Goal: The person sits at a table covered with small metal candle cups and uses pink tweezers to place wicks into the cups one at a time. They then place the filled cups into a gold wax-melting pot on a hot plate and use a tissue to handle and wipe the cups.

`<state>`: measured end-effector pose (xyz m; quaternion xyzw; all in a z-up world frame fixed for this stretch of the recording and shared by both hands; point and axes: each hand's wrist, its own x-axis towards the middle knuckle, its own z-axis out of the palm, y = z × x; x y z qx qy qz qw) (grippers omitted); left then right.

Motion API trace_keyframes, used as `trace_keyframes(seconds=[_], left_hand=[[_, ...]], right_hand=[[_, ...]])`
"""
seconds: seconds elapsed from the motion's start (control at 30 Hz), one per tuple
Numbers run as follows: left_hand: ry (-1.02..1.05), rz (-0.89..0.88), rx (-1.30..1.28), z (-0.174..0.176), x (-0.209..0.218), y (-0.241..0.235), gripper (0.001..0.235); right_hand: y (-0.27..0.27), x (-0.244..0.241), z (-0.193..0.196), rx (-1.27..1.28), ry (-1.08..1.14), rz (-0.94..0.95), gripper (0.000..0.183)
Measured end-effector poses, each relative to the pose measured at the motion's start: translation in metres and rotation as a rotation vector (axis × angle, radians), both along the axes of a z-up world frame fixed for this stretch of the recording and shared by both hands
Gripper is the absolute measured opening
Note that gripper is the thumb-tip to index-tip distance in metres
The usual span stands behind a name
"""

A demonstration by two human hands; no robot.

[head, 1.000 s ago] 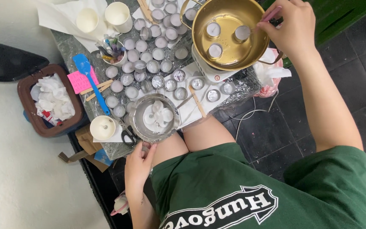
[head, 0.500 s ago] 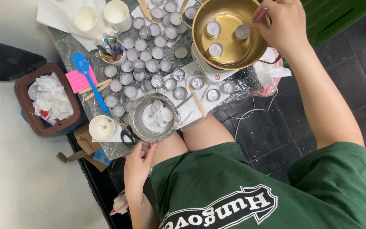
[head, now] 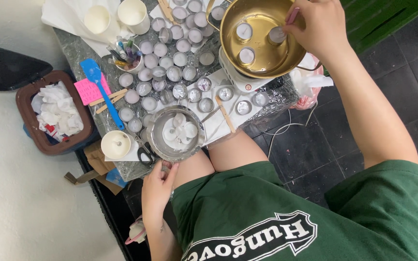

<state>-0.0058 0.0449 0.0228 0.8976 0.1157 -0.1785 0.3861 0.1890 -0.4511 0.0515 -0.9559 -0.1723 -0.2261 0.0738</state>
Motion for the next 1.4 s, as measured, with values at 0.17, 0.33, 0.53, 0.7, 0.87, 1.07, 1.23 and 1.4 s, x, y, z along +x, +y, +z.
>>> trace_keyframes(seconds=[0.17,0.33,0.53,0.7,0.87,1.07,1.23,1.4], left_hand=[[-0.015,0.002,-0.013,0.002,0.0,0.0,0.031],[0.025,0.013,-0.004,0.001,0.0,-0.001,0.032],[0.017,0.004,0.01,0.003,0.0,-0.001,0.033],[0.054,0.006,0.022,0.006,0.0,-0.002,0.033],[0.02,-0.008,0.033,0.003,-0.001,0.0,0.033],[0.016,-0.009,0.033,0.002,0.0,-0.001,0.033],[-0.01,-0.022,0.027,0.0,-0.001,0.0,0.032],[0.0,-0.017,0.025,-0.002,-0.002,0.001,0.034]], right_hand=[[0.003,-0.002,0.003,-0.002,0.01,-0.022,0.02],[0.006,-0.008,0.007,-0.017,0.015,0.023,0.02],[0.01,-0.013,0.01,-0.035,0.058,-0.016,0.024],[0.011,-0.019,0.014,-0.009,0.075,-0.003,0.023],[0.015,-0.024,0.02,0.018,0.027,-0.011,0.018],[0.045,-0.034,0.036,0.068,0.062,0.093,0.018],[0.066,-0.033,0.036,0.1,0.151,0.169,0.021],[0.075,-0.022,0.029,0.06,0.191,0.216,0.015]])
